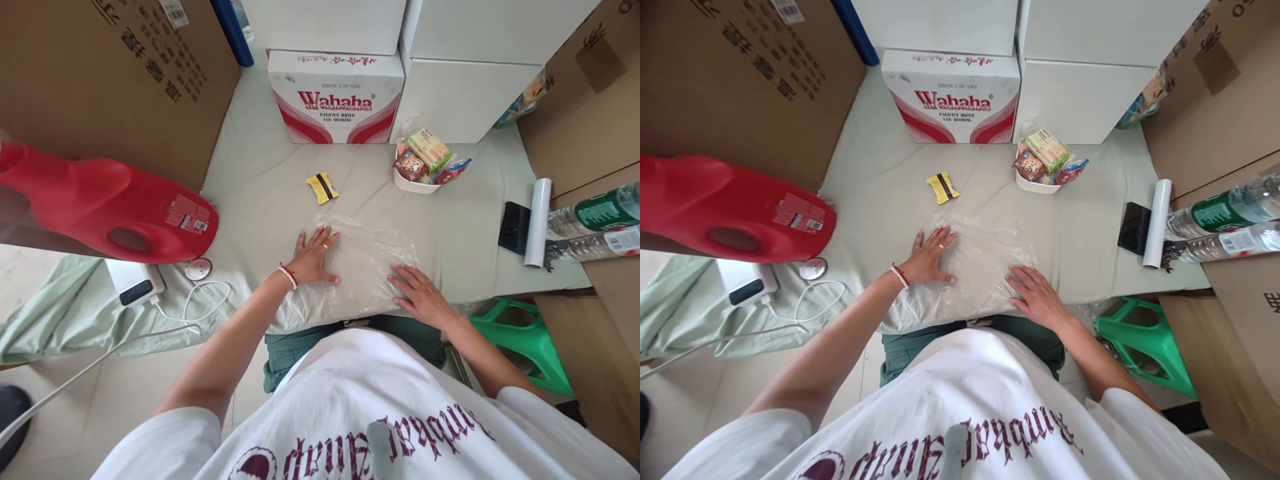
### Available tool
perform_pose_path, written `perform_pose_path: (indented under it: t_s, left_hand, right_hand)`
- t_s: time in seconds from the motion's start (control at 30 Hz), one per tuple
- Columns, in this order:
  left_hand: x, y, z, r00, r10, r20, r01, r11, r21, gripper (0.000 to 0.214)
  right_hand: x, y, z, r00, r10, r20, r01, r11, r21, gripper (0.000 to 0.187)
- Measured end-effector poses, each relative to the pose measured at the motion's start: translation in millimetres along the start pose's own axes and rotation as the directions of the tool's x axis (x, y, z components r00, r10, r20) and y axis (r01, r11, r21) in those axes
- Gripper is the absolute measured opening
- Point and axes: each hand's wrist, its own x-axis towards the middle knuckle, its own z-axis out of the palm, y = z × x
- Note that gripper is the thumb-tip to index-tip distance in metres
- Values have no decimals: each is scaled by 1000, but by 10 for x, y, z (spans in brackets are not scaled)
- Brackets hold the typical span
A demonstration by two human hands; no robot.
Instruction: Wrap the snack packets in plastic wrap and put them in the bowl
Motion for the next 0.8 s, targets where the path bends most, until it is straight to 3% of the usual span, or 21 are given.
perform_pose_path:
  t_s: [0.1, 0.17, 0.27, 0.33, 0.37, 0.47, 0.5, 0.57, 0.67, 0.8]
  left_hand:
    - [-12, -41, -29, 998, 23, 52, -25, 999, 31, 136]
    - [2, -42, -64, 997, 26, 66, -28, 999, 18, 136]
    - [14, -1, -152, 999, 35, 14, -35, 998, -47, 129]
    - [-2, 71, -205, 994, 32, -101, -39, 997, -74, 108]
    - [-19, 122, -214, 983, 11, -183, -25, 997, -73, 92]
    - [-99, 305, -116, 914, -93, -394, 78, 995, -55, 53]
    - [-133, 359, -40, 901, -114, -418, 105, 993, -45, 51]
    - [-208, 425, 148, 923, -93, -373, 100, 995, -1, 55]
    - [-318, 403, 395, 956, -57, -288, 80, 994, 71, 64]
    - [-389, 306, 479, 965, -66, -255, 97, 989, 110, 71]
  right_hand:
    - [-318, 184, -79, 992, 93, -91, -88, 995, 57, 61]
    - [-357, 224, -168, 963, 176, -205, -155, 981, 115, 58]
    - [-163, 135, -285, 865, 316, -390, -248, 945, 215, 41]
    - [74, 31, -325, 815, 352, -461, -261, 932, 251, 36]
    - [204, -20, -327, 812, 342, -474, -248, 936, 251, 36]
    - [567, -135, -249, 889, 218, -402, -156, 971, 180, 41]
    - [667, -153, -197, 927, 157, -339, -115, 983, 141, 44]
    - [819, -148, -73, 981, 51, -186, -40, 997, 62, 50]
    - [947, -26, 77, 998, 23, -58, -25, 999, -35, 54]
    - [1111, 208, -3, 977, 158, -147, -165, 985, -43, 52]
